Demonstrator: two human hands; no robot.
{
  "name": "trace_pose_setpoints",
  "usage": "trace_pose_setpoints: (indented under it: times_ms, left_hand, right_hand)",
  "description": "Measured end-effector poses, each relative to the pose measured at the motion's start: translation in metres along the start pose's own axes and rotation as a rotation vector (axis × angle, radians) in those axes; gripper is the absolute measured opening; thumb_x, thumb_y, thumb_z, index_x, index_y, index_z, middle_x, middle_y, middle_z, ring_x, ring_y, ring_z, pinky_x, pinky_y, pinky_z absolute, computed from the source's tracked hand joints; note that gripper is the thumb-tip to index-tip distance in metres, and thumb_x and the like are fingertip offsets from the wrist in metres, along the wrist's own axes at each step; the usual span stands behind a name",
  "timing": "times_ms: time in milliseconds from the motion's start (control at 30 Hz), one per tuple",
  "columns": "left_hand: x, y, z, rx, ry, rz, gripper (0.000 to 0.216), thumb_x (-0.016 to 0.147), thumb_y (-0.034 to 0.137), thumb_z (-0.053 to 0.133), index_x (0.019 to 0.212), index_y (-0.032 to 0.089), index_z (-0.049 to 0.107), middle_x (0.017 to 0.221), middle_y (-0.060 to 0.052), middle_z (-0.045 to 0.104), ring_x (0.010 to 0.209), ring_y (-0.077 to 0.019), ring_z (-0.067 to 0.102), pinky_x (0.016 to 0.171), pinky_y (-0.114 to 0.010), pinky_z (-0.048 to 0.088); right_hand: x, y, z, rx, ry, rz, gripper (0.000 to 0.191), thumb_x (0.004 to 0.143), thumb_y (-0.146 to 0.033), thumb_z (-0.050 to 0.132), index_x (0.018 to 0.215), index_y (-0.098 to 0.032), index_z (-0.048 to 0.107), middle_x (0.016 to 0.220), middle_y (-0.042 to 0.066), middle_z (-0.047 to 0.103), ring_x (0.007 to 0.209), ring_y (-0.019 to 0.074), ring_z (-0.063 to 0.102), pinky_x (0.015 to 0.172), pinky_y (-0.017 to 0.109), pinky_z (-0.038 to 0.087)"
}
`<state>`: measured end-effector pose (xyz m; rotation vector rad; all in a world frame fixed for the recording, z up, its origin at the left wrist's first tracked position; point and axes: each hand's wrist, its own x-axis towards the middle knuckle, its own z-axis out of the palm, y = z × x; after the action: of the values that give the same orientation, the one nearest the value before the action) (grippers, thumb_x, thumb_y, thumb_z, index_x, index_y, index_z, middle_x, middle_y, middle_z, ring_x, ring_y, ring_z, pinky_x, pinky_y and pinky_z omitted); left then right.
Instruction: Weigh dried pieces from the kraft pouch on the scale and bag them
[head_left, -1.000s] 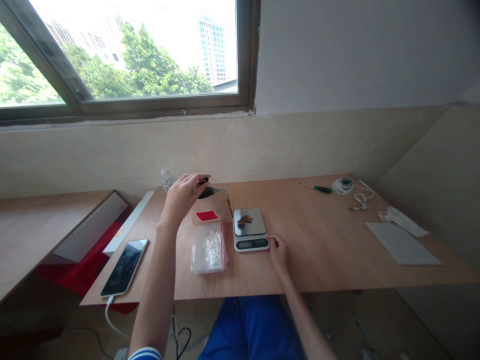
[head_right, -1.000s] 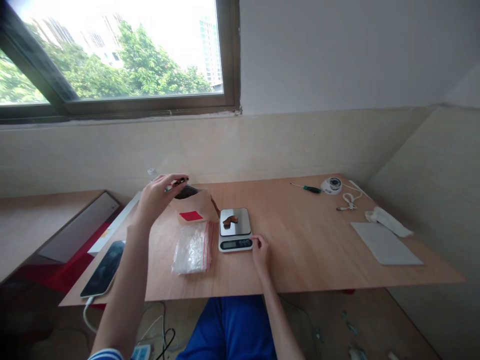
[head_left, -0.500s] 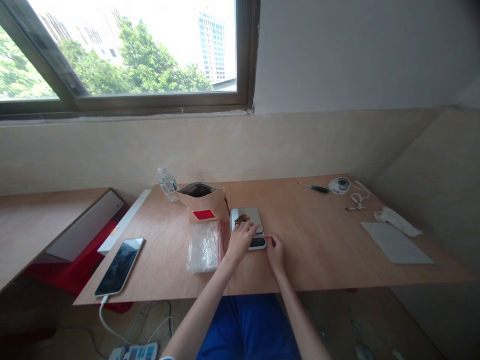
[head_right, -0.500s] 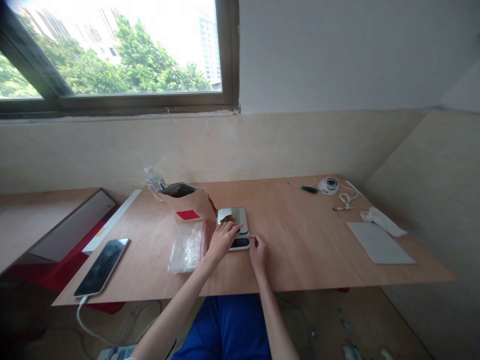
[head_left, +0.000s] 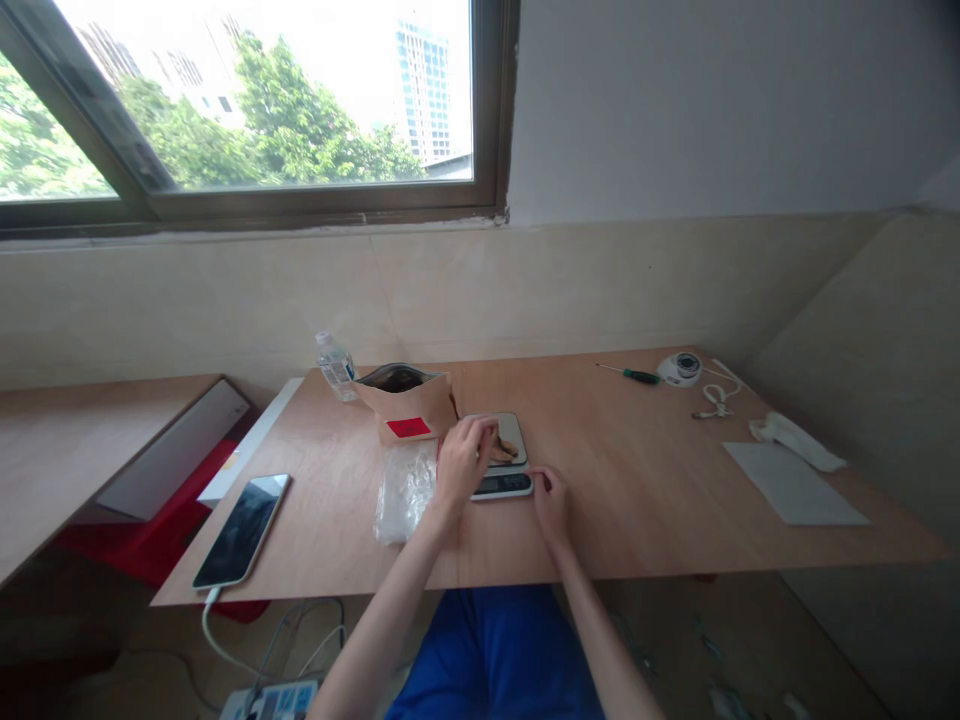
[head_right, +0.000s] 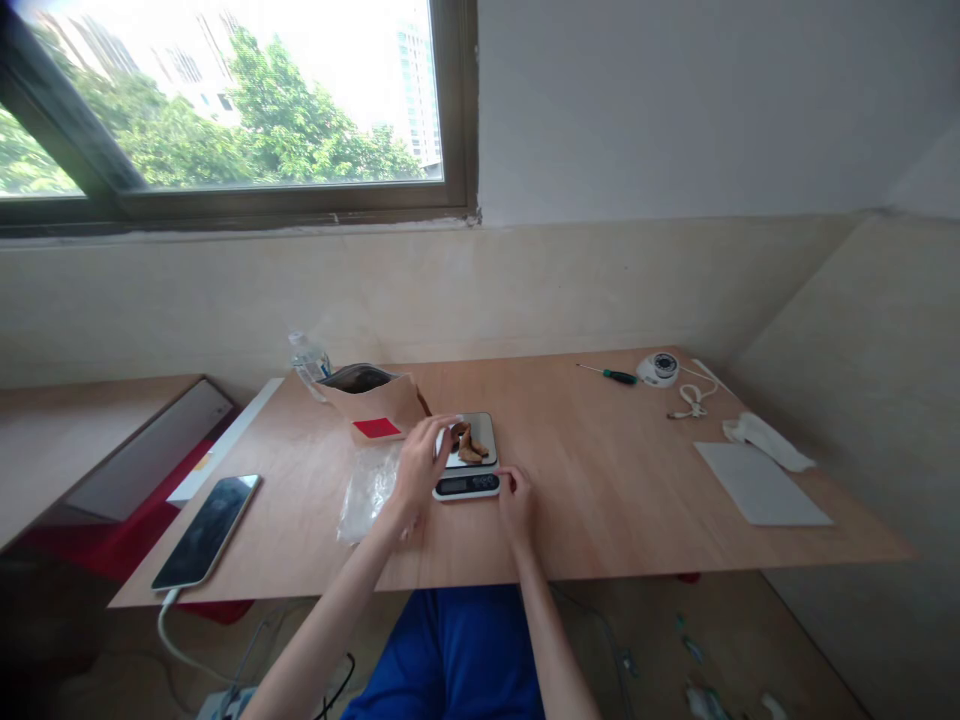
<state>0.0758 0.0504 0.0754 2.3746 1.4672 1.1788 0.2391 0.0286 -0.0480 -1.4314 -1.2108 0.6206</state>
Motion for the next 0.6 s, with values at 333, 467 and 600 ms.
trace_pose_setpoints:
  times_ms: [333,467,600]
  left_hand:
    - [0.044,-0.039,-0.088,0.273,0.281,-0.129,0.025,0.089,0.021,0.033,0.1,0.018,0.056,0.099,-0.008,0.063,0.096,-0.0196,0.056,0.086,-0.032,0.04]
    - [0.047,-0.052,-0.101,0.387,-0.045,-0.123,0.027,0.087,0.023,0.035,0.098,0.021,0.06,0.093,-0.007,0.067,0.085,-0.0205,0.061,0.077,-0.03,0.042]
    - [0.064,-0.055,-0.116,0.438,-0.267,-0.177,0.031,0.085,0.027,0.037,0.099,0.027,0.064,0.101,-0.004,0.068,0.09,-0.0217,0.062,0.071,-0.028,0.043]
  right_hand:
    - [-0.001,-0.003,-0.001,0.005,0.01,0.03,0.024,0.08,-0.028,0.041,0.077,-0.018,0.062,0.084,0.008,0.066,0.082,0.0225,0.059,0.075,0.033,0.045]
    - [-0.002,-0.006,-0.003,0.031,0.026,0.055,0.023,0.08,-0.03,0.042,0.08,-0.018,0.061,0.085,0.009,0.066,0.082,0.0231,0.059,0.074,0.034,0.045]
    - [-0.003,-0.006,-0.003,0.035,0.03,0.056,0.023,0.081,-0.032,0.043,0.082,-0.018,0.061,0.085,0.009,0.066,0.082,0.0232,0.059,0.073,0.033,0.046]
